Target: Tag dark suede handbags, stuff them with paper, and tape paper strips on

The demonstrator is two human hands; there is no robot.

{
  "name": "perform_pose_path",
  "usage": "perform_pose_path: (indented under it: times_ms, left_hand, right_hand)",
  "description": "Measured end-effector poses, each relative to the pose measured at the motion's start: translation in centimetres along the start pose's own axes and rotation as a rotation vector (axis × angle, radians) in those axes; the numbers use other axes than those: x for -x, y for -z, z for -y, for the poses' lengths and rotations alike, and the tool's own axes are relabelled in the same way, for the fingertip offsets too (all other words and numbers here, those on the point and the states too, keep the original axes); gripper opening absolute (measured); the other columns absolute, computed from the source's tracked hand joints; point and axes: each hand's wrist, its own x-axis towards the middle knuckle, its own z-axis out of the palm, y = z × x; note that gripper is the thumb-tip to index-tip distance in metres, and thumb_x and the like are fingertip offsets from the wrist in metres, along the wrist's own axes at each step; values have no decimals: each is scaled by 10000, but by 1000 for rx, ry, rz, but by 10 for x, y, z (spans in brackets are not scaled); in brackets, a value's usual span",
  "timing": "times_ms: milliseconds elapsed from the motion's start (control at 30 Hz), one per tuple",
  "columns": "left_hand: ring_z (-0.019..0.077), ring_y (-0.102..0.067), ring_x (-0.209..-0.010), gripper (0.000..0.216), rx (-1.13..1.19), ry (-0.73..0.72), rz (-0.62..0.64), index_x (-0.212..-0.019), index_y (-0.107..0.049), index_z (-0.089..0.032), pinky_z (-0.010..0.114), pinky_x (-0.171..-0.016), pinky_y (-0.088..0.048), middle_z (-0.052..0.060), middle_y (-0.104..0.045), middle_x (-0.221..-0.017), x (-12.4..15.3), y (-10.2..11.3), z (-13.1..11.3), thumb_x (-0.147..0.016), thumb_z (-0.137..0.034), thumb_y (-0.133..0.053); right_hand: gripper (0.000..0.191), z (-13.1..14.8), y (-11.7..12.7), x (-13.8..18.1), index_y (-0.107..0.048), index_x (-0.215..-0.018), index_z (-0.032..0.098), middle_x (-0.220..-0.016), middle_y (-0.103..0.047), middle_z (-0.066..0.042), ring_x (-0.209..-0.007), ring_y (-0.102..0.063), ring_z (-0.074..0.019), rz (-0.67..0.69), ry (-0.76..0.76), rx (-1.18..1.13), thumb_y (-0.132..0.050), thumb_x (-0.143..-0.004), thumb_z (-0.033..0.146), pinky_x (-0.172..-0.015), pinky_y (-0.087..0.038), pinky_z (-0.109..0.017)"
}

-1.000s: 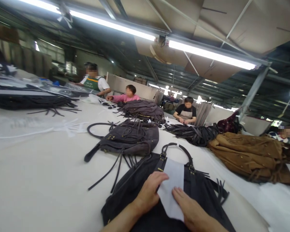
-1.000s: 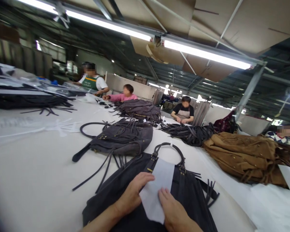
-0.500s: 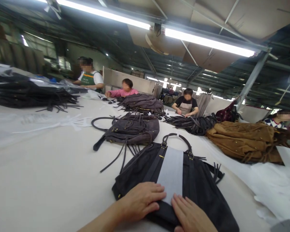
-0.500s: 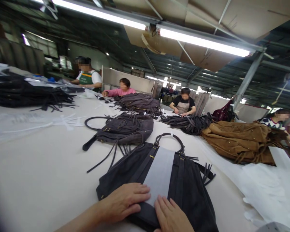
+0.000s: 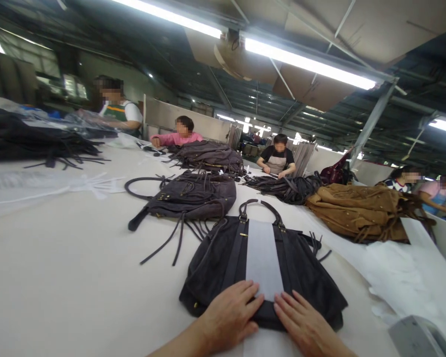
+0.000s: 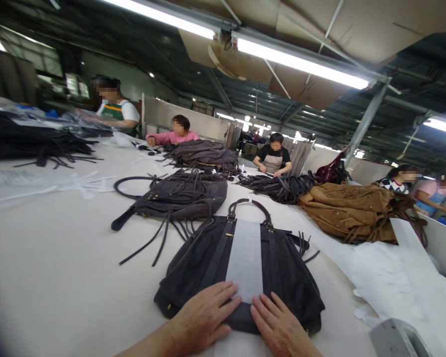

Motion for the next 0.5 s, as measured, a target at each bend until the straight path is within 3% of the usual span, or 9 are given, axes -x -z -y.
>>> perform_pose_path:
  times_ms: [100,233,367,500]
  left_hand:
    - [316,-438,-1297,566,9,11,23,-1327,-473,-169,468,-1081,-375,163,-459,-1423,7,4,-2,-830,-376,-646]
    - [340,-390,-1328,716,33,-4,51,-1372,-421,-148,487,-1095,-354,179,-404,-1461,14,13,-3,-733,-311,-700]
    - [304,-393,-1329,671,83,-27,-10,-1347,-434,-167,465,-1115,-337,138,-430,-1448,18,19,-4,-694,-156,-592]
    - [301,-400,-1320,707,74,-67,-47,-1350,-412,-162,475,-1114,-338,147,-448,-1425,23,18,-3,-658,-85,-534]
  right_hand:
    - [541,3,6,6,-385,-1403,128,-1333,-568,-111,-1219,-544,-238,-58,76,18,-469,-872,186,-981,-497,-382]
    - [585,-1,33,1,-390,-1397,209,-1336,-560,-150,-1198,-565,-252,107,109,-91,-550,-838,271,-983,-494,-369]
    - [620,-6,59,-10,-457,-1323,195,-1415,-470,-185,-1222,-536,-294,224,74,-242,-653,-745,304,-1031,-447,-371]
    - [300,-4,65,-18,-560,-1086,217,-1356,-541,-164,-1143,-597,-273,133,147,-141,-585,-799,300,-982,-475,-361]
